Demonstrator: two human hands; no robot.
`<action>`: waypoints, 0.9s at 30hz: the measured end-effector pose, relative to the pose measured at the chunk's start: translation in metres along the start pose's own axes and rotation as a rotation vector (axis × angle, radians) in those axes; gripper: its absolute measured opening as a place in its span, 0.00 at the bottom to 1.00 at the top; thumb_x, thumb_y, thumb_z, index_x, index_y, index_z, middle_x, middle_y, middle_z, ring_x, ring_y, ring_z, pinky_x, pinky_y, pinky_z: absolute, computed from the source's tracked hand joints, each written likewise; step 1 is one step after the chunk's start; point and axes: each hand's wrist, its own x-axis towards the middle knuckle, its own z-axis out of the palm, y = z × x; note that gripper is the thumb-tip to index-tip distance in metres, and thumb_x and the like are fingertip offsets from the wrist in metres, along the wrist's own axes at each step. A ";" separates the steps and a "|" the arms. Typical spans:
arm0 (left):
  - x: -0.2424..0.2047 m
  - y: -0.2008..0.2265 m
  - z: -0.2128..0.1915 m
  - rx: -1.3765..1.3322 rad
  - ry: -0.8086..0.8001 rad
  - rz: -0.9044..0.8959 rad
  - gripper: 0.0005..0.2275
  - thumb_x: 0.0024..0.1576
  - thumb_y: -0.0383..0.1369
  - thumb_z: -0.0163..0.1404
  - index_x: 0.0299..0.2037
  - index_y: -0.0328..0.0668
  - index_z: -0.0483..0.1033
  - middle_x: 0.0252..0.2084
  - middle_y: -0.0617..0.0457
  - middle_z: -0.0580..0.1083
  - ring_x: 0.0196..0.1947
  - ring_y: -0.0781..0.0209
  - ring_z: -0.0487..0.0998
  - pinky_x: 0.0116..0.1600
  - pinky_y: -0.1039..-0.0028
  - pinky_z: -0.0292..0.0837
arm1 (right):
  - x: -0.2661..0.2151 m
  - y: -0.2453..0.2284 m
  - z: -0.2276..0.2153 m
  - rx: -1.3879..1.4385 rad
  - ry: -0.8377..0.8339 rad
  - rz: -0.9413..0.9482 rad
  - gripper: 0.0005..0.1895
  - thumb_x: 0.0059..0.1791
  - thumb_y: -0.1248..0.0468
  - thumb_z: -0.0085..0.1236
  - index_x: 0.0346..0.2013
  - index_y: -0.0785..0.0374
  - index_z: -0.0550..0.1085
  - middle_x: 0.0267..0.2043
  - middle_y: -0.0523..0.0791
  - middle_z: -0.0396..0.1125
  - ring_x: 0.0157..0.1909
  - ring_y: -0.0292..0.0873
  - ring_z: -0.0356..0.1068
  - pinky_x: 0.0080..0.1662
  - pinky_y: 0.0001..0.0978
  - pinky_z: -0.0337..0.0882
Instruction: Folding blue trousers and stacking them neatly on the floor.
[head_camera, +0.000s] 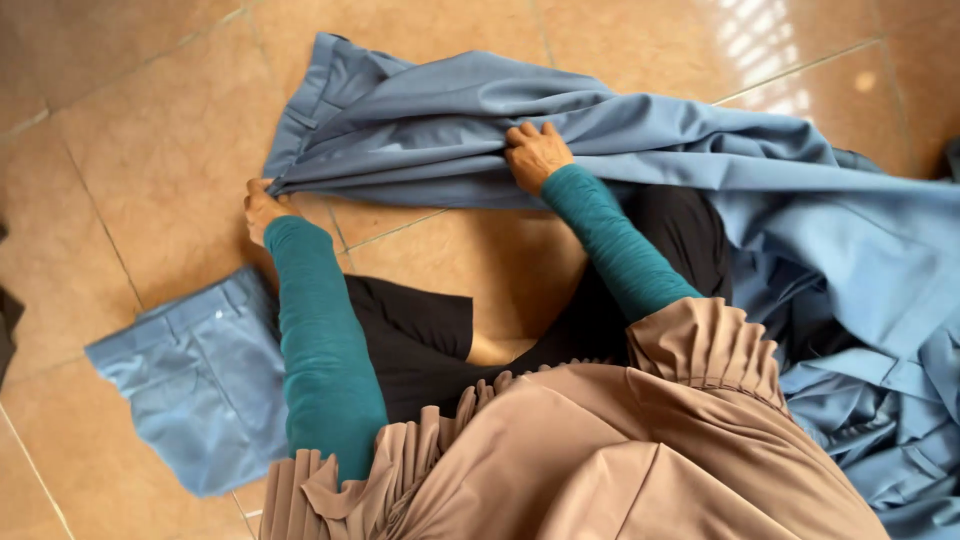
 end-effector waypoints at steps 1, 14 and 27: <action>0.013 -0.026 0.011 0.000 -0.003 -0.020 0.10 0.59 0.36 0.56 0.42 0.69 0.67 0.44 0.62 0.75 0.45 0.50 0.81 0.50 0.55 0.78 | 0.009 -0.020 0.006 0.006 -0.006 -0.019 0.05 0.46 0.60 0.54 0.28 0.50 0.78 0.39 0.38 0.62 0.46 0.44 0.60 0.43 0.43 0.63; -0.203 0.100 -0.064 -0.175 -0.324 0.501 0.35 0.58 0.32 0.57 0.72 0.75 0.52 0.76 0.50 0.46 0.61 0.39 0.68 0.61 0.44 0.68 | 0.062 -0.101 -0.071 0.027 0.341 -0.128 0.09 0.48 0.61 0.55 0.23 0.52 0.71 0.36 0.40 0.60 0.38 0.44 0.61 0.37 0.38 0.58; -0.165 0.082 -0.046 -0.534 0.015 0.622 0.17 0.49 0.16 0.53 0.41 0.54 0.75 0.40 0.56 0.73 0.34 0.50 0.79 0.44 0.61 0.76 | -0.063 0.075 -0.078 -0.327 -0.497 0.181 0.09 0.47 0.56 0.55 0.32 0.52 0.82 0.43 0.40 0.76 0.45 0.47 0.69 0.53 0.52 0.60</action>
